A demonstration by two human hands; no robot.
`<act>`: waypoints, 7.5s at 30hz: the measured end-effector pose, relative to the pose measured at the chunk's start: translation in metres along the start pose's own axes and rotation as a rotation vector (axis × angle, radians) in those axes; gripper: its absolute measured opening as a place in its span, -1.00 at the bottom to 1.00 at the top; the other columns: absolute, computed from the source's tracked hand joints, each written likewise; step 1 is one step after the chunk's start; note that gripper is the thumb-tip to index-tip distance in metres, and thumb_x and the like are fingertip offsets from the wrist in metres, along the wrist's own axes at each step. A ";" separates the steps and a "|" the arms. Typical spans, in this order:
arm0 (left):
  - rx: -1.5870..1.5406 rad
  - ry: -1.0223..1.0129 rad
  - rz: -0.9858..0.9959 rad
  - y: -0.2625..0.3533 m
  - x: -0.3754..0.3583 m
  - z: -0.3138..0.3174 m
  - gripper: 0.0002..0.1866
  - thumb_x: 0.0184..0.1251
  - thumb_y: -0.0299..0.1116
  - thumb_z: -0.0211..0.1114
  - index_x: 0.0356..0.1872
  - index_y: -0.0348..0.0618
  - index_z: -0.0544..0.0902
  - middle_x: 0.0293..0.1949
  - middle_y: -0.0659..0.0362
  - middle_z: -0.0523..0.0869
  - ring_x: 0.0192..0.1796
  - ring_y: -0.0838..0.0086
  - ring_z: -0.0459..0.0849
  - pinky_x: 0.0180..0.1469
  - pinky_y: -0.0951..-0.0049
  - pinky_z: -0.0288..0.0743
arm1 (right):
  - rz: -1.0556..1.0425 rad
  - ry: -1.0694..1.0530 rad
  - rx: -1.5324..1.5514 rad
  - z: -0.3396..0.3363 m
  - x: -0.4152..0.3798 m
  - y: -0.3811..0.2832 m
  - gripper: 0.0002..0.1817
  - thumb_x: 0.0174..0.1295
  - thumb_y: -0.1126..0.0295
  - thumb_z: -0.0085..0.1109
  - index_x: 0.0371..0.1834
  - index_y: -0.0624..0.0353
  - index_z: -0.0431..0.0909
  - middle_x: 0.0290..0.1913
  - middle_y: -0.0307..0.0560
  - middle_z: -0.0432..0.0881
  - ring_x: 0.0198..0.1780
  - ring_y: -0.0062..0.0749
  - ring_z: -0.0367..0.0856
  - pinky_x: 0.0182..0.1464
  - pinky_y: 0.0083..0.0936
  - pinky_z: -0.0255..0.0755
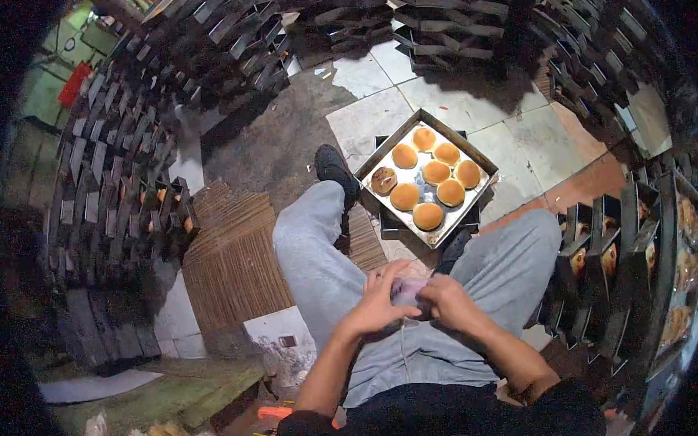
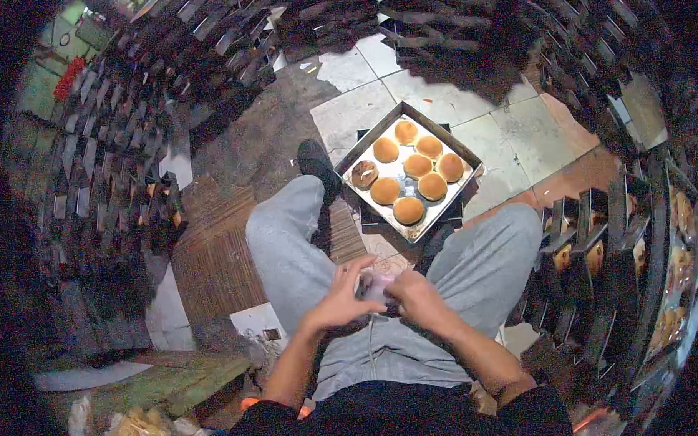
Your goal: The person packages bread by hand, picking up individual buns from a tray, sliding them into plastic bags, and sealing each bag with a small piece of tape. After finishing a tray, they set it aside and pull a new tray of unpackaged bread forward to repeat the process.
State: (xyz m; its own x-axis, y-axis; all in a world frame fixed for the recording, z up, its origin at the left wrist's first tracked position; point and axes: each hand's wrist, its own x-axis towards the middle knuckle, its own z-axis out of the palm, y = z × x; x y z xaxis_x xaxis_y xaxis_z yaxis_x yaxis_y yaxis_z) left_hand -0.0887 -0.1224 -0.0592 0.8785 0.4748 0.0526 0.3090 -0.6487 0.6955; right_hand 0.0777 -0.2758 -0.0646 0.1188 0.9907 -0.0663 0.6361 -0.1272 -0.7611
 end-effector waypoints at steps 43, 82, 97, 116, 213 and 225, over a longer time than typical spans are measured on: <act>-1.754 0.556 -0.325 -0.105 0.165 -0.116 -0.32 0.69 0.16 -0.13 0.56 -0.12 0.25 0.44 -0.11 0.48 0.29 -0.23 0.63 0.05 -0.11 0.74 | 0.947 0.274 -0.089 0.115 0.308 0.275 -0.53 0.09 0.00 0.39 -0.22 0.23 0.75 -0.12 0.31 0.76 0.00 0.30 0.71 0.12 -0.07 0.57; -1.897 0.567 -0.555 -0.028 0.106 -0.029 -0.32 0.59 0.16 0.10 0.41 -0.23 0.44 0.12 -0.02 0.71 0.02 0.15 0.77 0.05 0.17 0.70 | 0.021 0.160 0.217 -0.024 0.136 -0.081 -0.75 0.44 0.44 0.18 0.09 0.33 0.59 0.10 0.12 0.68 0.13 -0.10 0.67 0.18 -0.32 0.53; -1.485 0.354 -0.497 0.001 -0.010 -0.077 -0.28 0.66 0.28 -0.13 0.45 -0.14 0.41 0.23 0.00 0.69 0.23 0.22 0.72 0.11 0.16 0.66 | -0.286 0.297 0.460 -0.034 0.122 -0.087 -0.80 0.29 0.55 0.36 -0.03 0.25 0.74 0.00 -0.04 0.69 -0.12 -0.47 0.73 -0.12 -0.56 0.60; -0.788 0.838 -0.111 -0.022 -0.014 -0.118 -0.87 0.45 -0.43 0.43 -0.23 -0.21 0.64 -0.32 0.25 0.64 -0.47 0.65 0.56 -0.51 0.60 0.41 | -0.022 0.340 0.825 -0.032 0.139 -0.080 -0.91 0.31 0.49 0.40 -0.23 0.29 0.78 -0.24 -0.21 0.78 -0.29 -0.62 0.67 -0.20 -0.63 0.55; -1.640 0.672 -0.386 -0.114 0.176 -0.115 -0.56 0.70 0.00 0.00 0.31 -0.07 0.52 0.39 -0.19 0.54 0.23 0.05 0.71 -0.09 0.24 0.78 | 1.325 0.592 0.185 0.175 0.161 0.368 -0.42 0.21 0.03 0.33 0.03 0.39 0.66 -0.08 0.31 0.76 0.01 0.13 0.75 0.09 -0.13 0.59; -1.628 0.613 -0.370 -0.096 0.179 -0.099 -0.49 0.66 0.08 0.05 0.33 -0.07 0.52 0.32 -0.05 0.61 0.32 -0.19 0.62 0.02 0.04 0.77 | 0.660 0.887 1.050 0.035 0.164 0.222 -0.41 0.24 0.22 0.44 0.29 0.24 0.53 0.08 -0.02 0.71 0.04 -0.27 0.72 0.09 -0.38 0.61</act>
State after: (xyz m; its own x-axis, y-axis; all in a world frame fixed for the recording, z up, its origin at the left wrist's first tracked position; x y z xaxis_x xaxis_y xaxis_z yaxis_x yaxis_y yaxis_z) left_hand 0.0024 0.0836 -0.0455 0.4873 0.8247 -0.2870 -0.5323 0.5411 0.6511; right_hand 0.2117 -0.1397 -0.2670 0.8036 0.3759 -0.4615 -0.4789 -0.0521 -0.8763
